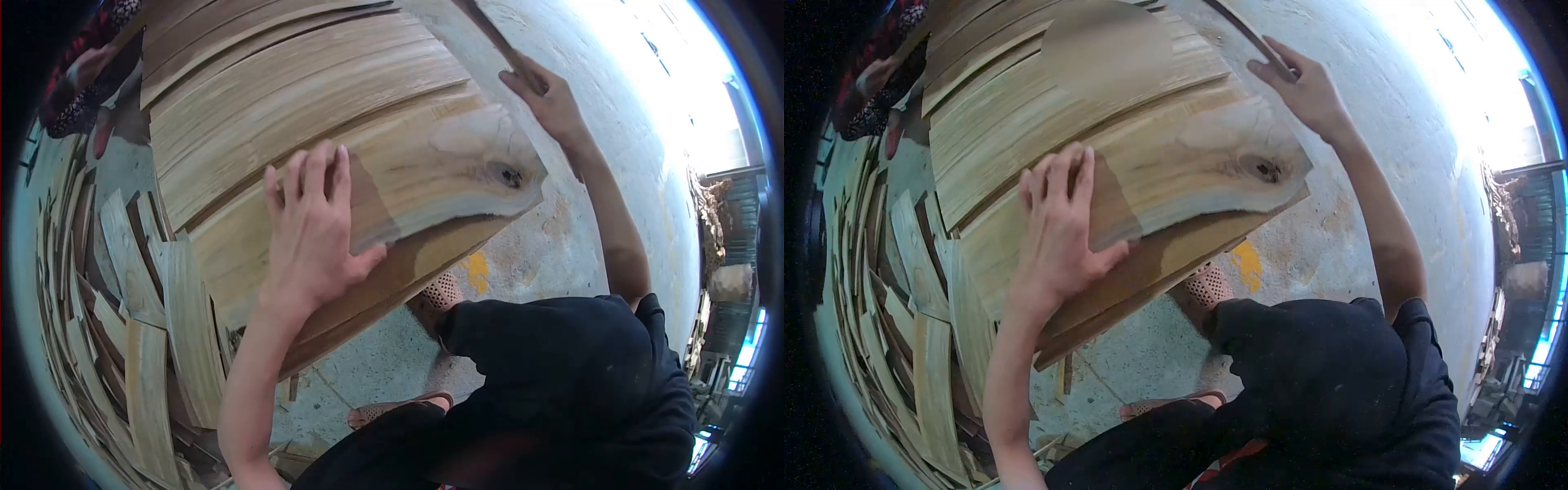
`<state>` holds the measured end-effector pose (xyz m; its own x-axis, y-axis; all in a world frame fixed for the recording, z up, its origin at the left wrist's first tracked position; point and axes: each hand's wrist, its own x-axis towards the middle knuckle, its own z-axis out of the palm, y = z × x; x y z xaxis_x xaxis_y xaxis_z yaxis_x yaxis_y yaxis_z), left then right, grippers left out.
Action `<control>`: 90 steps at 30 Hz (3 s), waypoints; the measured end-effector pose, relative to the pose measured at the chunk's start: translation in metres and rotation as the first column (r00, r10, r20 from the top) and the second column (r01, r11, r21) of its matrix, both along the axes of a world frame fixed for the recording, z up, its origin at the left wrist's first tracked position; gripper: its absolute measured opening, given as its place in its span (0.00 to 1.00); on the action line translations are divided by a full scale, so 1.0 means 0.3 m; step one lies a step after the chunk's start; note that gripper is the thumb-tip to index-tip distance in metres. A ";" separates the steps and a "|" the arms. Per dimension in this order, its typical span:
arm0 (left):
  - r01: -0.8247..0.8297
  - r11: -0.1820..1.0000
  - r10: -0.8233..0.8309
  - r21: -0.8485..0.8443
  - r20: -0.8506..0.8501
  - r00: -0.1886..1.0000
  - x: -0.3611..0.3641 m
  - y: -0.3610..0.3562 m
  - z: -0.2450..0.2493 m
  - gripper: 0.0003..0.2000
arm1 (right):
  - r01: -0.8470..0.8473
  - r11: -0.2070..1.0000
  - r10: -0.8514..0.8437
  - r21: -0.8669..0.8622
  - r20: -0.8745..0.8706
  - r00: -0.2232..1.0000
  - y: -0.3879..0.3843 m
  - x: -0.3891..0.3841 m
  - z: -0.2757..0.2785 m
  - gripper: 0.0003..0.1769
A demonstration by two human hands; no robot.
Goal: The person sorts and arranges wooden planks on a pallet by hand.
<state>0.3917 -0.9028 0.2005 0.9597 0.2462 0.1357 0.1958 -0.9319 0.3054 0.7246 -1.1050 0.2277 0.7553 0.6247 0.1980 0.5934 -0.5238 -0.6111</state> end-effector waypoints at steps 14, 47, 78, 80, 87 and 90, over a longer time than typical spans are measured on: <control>-0.014 0.999 0.010 0.033 0.137 0.991 0.041 0.136 -0.046 0.50 | -0.363 0.929 0.370 -0.077 0.113 0.922 -0.236 0.003 0.030 0.57; -0.038 0.999 0.038 -0.008 0.276 0.960 -0.075 0.220 0.059 0.50 | -0.698 0.601 0.796 -0.389 0.372 0.478 -0.055 -0.497 -0.162 0.40; -0.183 0.982 0.186 -0.040 0.348 0.919 -0.154 0.355 0.055 0.41 | -0.755 0.585 0.807 -0.296 0.309 0.504 -0.020 -0.593 -0.197 0.59; -0.172 0.977 0.206 -0.122 0.366 0.908 -0.204 0.383 0.052 0.36 | -0.731 0.594 0.793 -0.335 0.399 0.461 -0.014 -0.581 -0.234 0.62; -0.280 0.902 0.409 -0.329 0.443 0.797 -0.331 0.388 0.083 0.34 | -0.785 0.525 0.848 -0.328 0.123 0.516 -0.005 -0.588 -0.067 0.58; -0.266 0.858 0.474 -0.440 0.478 0.739 -0.379 0.395 0.083 0.31 | -0.787 0.557 0.827 -0.267 0.086 0.556 0.015 -0.574 0.008 0.49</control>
<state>0.2781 -0.7843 0.2254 0.5600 0.6933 0.4535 0.2039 -0.6459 0.7357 0.5523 -1.1005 0.2301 -0.1250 0.9882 0.0883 0.9063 0.1500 -0.3952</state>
